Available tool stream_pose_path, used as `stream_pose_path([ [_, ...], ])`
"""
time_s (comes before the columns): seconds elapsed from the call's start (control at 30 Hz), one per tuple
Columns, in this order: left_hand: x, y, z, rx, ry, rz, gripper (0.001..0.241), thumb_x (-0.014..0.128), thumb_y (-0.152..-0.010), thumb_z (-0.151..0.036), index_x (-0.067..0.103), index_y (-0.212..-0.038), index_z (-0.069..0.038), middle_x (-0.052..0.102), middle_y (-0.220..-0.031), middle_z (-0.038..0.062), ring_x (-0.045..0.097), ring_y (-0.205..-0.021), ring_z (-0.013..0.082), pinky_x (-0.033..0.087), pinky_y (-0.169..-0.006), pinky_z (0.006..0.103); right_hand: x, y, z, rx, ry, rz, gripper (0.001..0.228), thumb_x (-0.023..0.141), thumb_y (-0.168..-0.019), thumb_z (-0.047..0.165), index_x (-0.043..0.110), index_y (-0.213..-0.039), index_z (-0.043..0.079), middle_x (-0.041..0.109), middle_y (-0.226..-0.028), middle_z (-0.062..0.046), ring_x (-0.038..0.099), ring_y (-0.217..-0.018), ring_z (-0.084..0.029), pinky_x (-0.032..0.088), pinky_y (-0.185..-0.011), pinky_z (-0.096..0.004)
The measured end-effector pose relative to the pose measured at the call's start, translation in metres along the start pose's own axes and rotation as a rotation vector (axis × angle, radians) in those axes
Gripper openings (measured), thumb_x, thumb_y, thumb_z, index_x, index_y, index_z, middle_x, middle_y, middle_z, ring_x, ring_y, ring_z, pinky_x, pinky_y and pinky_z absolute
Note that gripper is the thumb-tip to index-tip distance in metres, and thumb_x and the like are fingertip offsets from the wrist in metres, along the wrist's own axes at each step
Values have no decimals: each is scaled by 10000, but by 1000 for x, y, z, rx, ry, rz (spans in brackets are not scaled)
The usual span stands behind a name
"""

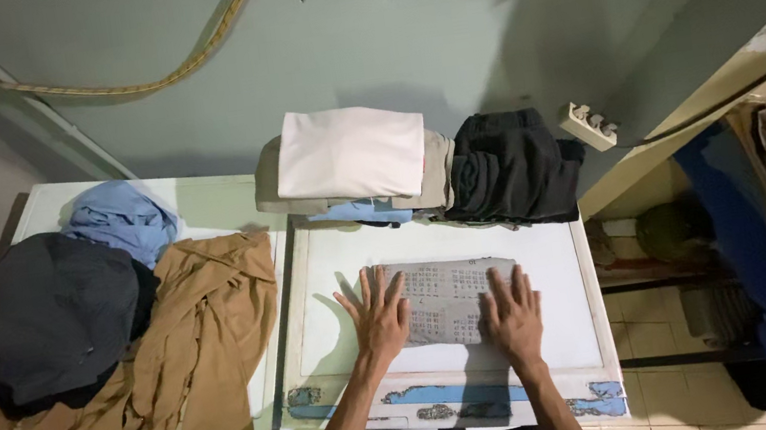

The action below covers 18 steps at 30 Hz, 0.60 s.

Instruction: The person folds a light gray t-shirt and a dark gray pair of pants on a white surface. They smooth and align each garment before folding it into a compact rectangle and placing it on a growing stack of folded clothes.

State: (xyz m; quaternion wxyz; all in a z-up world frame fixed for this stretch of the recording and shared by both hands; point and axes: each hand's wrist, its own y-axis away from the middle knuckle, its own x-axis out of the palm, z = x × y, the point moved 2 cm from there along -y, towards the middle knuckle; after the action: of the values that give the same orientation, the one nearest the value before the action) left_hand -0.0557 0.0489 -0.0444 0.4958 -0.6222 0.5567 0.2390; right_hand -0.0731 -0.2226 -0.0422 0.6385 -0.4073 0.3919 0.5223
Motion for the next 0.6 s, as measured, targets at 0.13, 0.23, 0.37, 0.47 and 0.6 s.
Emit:
stream_pose_path([
  [0.13, 1, -2, 2, 20, -4, 5, 469, 537, -1005, -374, 568, -1451, -230, 299, -1651, 145, 130, -1554, 411, -94, -1085, 842, -2, 3, -4, 56, -76, -59, 554, 465, -1032, 487, 460, -1556, 308, 282, -1646, -242, 237, -1535, -457, 200, -1233, -583],
  [0.23, -1, 0, 2, 39, -9, 9, 487, 545, -994, -372, 554, -1457, -222, 307, -1645, 154, 133, -1548, 418, -88, -1086, 840, -3, 8, -6, 49, -83, -63, 547, 495, -1026, 462, 462, -1548, 304, 287, -1638, -270, 241, -1533, -468, 208, -1226, -584],
  [0.37, -1, -14, 8, 70, 3, 13, 506, 571, -981, -371, 544, -1463, -219, 307, -1638, 164, 138, -1543, 419, -75, -1103, 827, -4, 0, -4, 12, -107, -79, 559, 511, -1026, 428, 439, -1560, 278, 286, -1628, -309, 263, -1512, -457, 196, -1215, -590],
  [0.47, 0, -13, 12, 113, 21, 26, 513, 577, -985, -368, 541, -1471, -207, 305, -1645, 172, 139, -1552, 426, -48, -1136, 807, -5, 7, -6, 13, -108, -90, 567, 515, -1022, 426, 437, -1563, 272, 300, -1620, -308, 283, -1508, -443, 200, -1224, -572],
  [0.6, 6, -16, 16, 131, 28, 50, 520, 574, -969, -356, 539, -1460, -189, 292, -1630, 184, 126, -1537, 433, -32, -1137, 799, -6, 6, -4, 34, -156, -89, 561, 506, -1023, 425, 437, -1563, 288, 286, -1632, -283, 261, -1528, -447, 186, -1242, -600],
])
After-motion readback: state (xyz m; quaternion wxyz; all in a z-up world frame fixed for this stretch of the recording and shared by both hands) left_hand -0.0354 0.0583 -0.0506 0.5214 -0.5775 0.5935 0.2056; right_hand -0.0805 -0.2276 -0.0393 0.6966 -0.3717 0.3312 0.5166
